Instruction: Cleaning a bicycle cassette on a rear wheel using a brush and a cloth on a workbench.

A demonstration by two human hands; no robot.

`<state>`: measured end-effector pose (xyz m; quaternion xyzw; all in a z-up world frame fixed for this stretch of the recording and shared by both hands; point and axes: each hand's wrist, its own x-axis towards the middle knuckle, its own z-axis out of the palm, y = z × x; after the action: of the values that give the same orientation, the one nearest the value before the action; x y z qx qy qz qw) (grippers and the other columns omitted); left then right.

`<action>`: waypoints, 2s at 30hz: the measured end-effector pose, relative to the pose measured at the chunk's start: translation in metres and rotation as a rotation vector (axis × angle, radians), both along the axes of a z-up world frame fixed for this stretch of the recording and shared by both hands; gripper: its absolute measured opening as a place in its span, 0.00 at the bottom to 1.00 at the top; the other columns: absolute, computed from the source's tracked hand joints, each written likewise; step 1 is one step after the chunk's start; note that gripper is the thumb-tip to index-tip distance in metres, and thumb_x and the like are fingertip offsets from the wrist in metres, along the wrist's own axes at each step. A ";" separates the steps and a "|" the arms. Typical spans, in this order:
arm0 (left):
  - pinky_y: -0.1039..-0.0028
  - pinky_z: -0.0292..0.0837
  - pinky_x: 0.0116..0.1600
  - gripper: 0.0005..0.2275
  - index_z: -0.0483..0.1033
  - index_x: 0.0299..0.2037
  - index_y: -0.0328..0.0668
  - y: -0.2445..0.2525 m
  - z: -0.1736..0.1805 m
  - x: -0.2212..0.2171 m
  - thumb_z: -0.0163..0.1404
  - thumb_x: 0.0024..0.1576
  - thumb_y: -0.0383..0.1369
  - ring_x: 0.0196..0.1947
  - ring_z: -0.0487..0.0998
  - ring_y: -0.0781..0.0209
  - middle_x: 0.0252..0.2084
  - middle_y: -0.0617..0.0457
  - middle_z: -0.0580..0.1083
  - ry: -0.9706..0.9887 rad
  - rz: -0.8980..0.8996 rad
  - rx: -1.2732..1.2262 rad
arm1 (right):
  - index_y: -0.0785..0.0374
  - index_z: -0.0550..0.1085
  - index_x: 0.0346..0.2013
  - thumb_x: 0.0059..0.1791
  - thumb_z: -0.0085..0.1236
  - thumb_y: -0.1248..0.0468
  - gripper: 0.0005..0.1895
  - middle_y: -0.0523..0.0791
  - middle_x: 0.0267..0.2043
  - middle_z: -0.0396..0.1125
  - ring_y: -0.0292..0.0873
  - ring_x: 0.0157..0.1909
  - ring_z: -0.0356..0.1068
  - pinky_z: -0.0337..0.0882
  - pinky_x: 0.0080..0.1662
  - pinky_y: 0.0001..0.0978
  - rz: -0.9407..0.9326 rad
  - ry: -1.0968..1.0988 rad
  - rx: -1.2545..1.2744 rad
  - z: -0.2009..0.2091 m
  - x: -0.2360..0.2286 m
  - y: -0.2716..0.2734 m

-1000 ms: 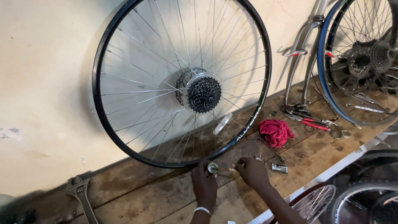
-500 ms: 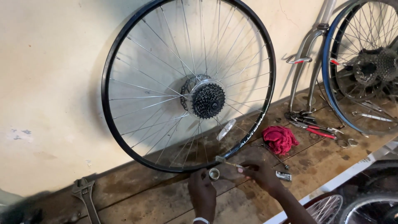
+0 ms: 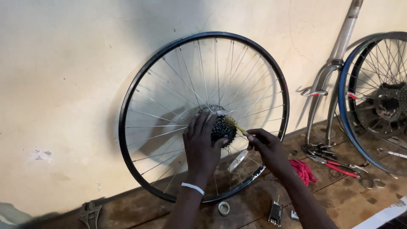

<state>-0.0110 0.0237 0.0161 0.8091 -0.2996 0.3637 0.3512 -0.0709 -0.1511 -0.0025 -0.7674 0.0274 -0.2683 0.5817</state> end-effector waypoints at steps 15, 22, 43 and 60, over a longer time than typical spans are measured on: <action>0.54 0.67 0.56 0.30 0.63 0.51 0.49 0.002 -0.009 0.010 0.63 0.39 0.40 0.61 0.61 0.51 0.57 0.54 0.63 0.223 -0.158 -0.159 | 0.49 0.79 0.38 0.46 0.55 0.48 0.14 0.49 0.31 0.70 0.51 0.40 0.68 0.67 0.44 0.40 -0.289 0.142 -0.256 -0.008 0.017 -0.017; 0.48 0.67 0.54 0.29 0.67 0.54 0.52 -0.006 -0.002 0.004 0.62 0.40 0.35 0.63 0.57 0.49 0.58 0.55 0.62 0.295 -0.106 -0.116 | 0.52 0.79 0.34 0.45 0.58 0.55 0.07 0.47 0.25 0.66 0.48 0.35 0.64 0.66 0.43 0.37 -0.308 -0.155 -0.363 0.004 0.030 0.000; 0.44 0.70 0.48 0.29 0.66 0.55 0.60 -0.011 0.011 0.001 0.62 0.41 0.34 0.60 0.58 0.53 0.57 0.59 0.61 0.362 -0.084 0.008 | 0.46 0.77 0.32 0.44 0.56 0.57 0.04 0.44 0.29 0.62 0.51 0.43 0.60 0.67 0.43 0.47 -0.441 -0.152 -0.639 0.014 0.033 0.023; 0.39 0.69 0.47 0.28 0.65 0.55 0.57 -0.008 0.023 -0.007 0.61 0.42 0.34 0.60 0.57 0.48 0.57 0.56 0.60 0.403 -0.084 0.034 | 0.47 0.78 0.36 0.47 0.54 0.50 0.10 0.47 0.22 0.67 0.50 0.37 0.66 0.66 0.43 0.45 -0.602 0.111 -0.058 -0.055 0.048 0.006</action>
<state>-0.0179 0.0153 0.0391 0.8580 -0.2629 0.1747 0.4051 -0.0227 -0.1450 -0.0579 -0.7546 0.2776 -0.3868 0.4515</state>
